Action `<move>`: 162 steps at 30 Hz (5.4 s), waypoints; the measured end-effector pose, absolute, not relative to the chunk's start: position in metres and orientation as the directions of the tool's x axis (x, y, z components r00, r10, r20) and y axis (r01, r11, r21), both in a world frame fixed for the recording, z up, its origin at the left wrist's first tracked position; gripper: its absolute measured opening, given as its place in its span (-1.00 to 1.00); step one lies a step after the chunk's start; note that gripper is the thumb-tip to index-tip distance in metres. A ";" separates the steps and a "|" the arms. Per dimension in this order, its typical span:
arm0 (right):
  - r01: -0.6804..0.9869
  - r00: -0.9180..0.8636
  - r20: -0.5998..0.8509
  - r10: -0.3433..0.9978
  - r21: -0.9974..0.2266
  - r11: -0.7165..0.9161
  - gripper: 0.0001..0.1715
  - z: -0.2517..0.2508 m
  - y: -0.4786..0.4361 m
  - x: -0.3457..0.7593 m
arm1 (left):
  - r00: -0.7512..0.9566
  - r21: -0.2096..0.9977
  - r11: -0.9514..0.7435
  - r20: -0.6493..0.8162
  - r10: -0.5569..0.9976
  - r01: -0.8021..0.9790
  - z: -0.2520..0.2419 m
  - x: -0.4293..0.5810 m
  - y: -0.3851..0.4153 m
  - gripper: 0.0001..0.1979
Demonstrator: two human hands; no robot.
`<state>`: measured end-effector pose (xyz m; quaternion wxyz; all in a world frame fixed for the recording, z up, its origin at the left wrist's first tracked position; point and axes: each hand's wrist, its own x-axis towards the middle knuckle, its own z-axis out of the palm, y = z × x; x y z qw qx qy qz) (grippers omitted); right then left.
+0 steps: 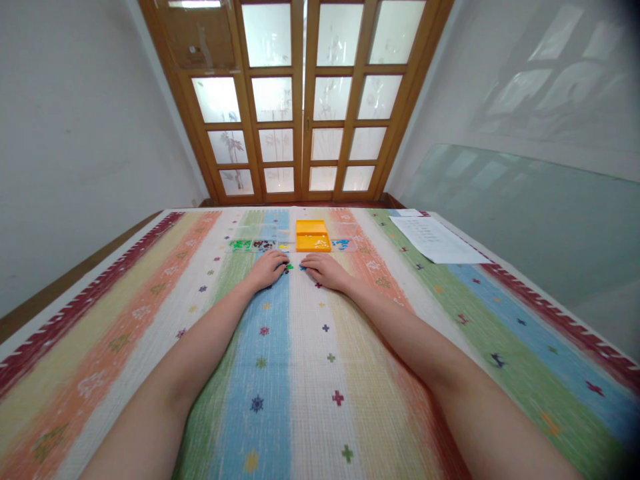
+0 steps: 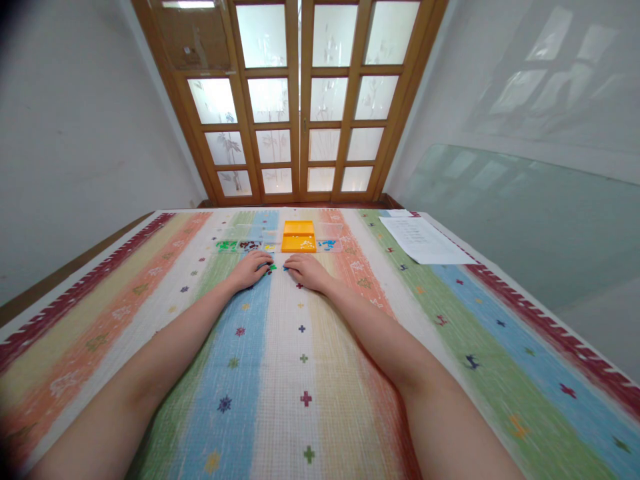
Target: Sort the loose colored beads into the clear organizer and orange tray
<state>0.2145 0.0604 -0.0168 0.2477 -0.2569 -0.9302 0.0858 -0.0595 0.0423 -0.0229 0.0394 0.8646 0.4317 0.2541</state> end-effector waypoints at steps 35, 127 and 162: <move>0.570 -0.685 0.416 0.599 -0.206 0.795 -0.60 -0.018 0.067 0.219 | 0.506 0.309 -0.642 0.418 0.754 0.701 -0.018 -0.059 0.040 -0.71; 0.848 -0.200 0.514 0.835 -0.336 0.410 -0.64 -0.032 0.104 0.265 | 0.106 0.795 -0.397 0.394 0.913 0.458 -0.012 -0.040 0.038 -0.70; 0.816 -0.312 0.505 0.805 -0.293 0.499 -0.67 -0.015 0.087 0.257 | -0.139 0.674 -0.315 0.528 0.838 0.668 -0.018 -0.110 0.060 -0.74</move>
